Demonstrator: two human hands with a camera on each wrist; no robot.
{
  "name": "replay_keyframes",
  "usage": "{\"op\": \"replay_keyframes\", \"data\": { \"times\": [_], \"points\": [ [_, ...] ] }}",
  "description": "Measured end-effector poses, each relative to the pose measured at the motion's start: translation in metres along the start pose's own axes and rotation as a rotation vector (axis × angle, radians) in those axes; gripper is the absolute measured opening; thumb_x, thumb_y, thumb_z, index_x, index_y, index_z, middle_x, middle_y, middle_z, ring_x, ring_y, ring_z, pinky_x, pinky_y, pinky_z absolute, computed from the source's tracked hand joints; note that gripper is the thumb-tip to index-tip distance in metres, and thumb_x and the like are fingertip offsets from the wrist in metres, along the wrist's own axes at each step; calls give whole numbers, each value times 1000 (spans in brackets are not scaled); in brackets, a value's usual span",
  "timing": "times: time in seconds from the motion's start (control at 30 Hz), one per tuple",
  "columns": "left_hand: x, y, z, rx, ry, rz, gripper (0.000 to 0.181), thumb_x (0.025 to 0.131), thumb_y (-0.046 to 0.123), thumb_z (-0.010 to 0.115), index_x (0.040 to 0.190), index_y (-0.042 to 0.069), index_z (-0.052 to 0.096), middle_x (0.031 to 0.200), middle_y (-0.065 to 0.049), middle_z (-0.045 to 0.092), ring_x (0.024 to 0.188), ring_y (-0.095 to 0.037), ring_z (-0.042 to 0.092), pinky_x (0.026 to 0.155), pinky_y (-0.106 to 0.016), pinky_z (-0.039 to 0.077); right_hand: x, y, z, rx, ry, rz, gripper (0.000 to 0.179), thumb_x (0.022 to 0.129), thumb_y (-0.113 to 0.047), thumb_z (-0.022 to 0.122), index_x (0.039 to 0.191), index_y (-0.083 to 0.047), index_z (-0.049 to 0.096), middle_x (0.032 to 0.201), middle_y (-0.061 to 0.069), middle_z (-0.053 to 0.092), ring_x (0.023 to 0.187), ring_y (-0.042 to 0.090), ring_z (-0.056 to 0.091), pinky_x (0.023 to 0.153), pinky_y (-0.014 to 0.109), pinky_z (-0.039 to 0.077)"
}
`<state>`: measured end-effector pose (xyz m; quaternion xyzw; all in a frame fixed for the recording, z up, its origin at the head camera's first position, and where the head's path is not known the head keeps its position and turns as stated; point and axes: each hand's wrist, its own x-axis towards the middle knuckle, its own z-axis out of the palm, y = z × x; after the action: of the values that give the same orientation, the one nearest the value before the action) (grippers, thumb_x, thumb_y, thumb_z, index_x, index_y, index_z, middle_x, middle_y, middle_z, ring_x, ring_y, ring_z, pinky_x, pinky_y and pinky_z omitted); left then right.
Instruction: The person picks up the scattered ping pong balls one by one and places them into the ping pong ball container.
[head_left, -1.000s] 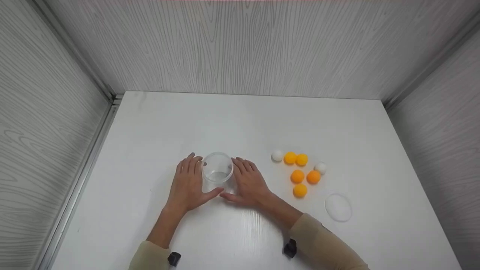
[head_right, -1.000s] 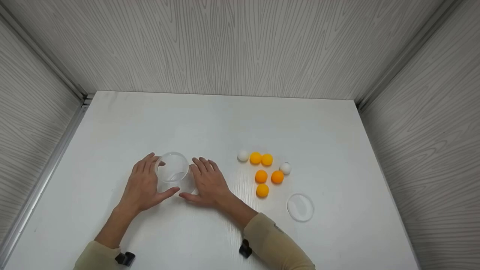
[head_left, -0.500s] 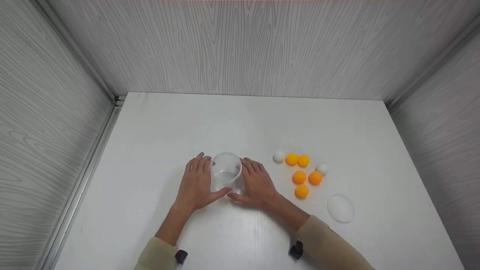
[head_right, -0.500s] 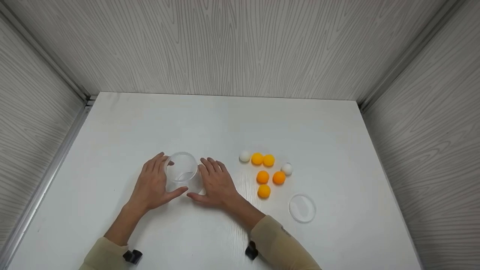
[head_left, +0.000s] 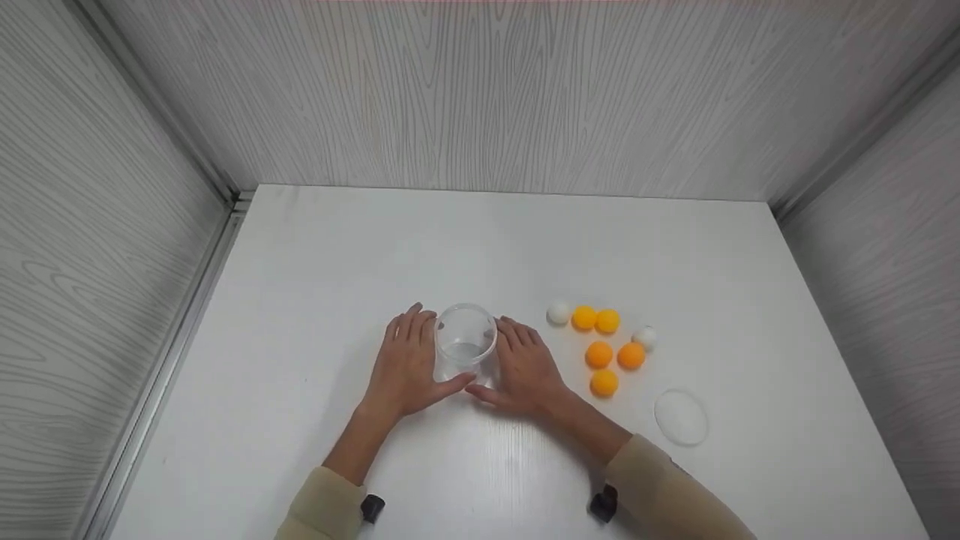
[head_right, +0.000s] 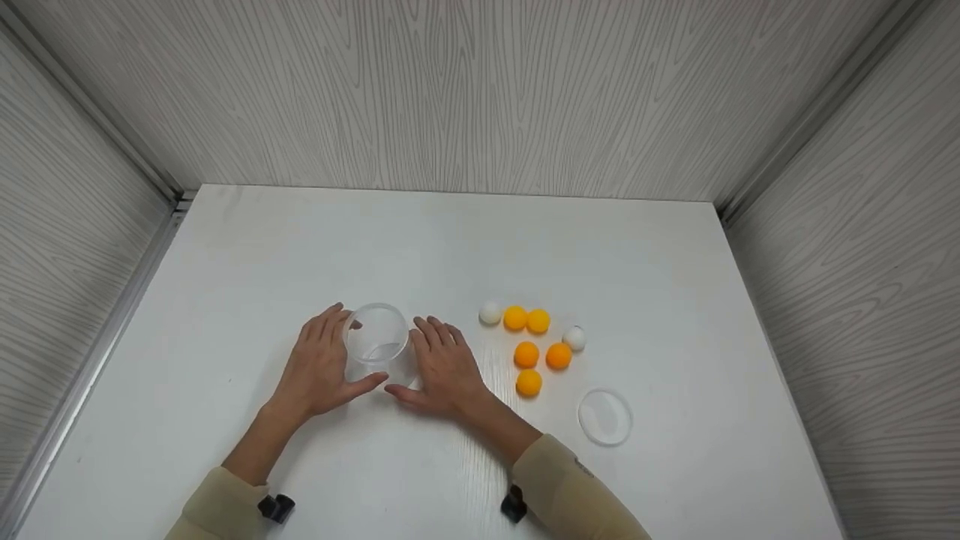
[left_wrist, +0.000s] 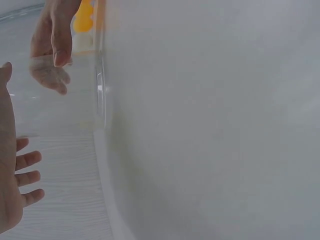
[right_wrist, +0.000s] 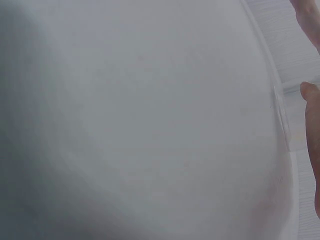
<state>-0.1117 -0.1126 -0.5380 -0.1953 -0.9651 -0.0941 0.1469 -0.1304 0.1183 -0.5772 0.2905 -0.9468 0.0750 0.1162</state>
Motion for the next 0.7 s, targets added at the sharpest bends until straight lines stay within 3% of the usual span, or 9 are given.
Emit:
{"op": "replay_keyframes", "data": {
  "times": [0.7],
  "points": [
    [17, 9, 8, 4, -3, 44, 101, 85, 82, 59, 140, -3, 51, 140, -19, 61, 145, -39, 52, 121, -52, 43, -7, 17, -4, -16, 3, 19, 96, 91, -76, 56, 150, -1, 47, 150, 15, 57, 140, 33, 54, 121, 48, 45]
  ]
}}
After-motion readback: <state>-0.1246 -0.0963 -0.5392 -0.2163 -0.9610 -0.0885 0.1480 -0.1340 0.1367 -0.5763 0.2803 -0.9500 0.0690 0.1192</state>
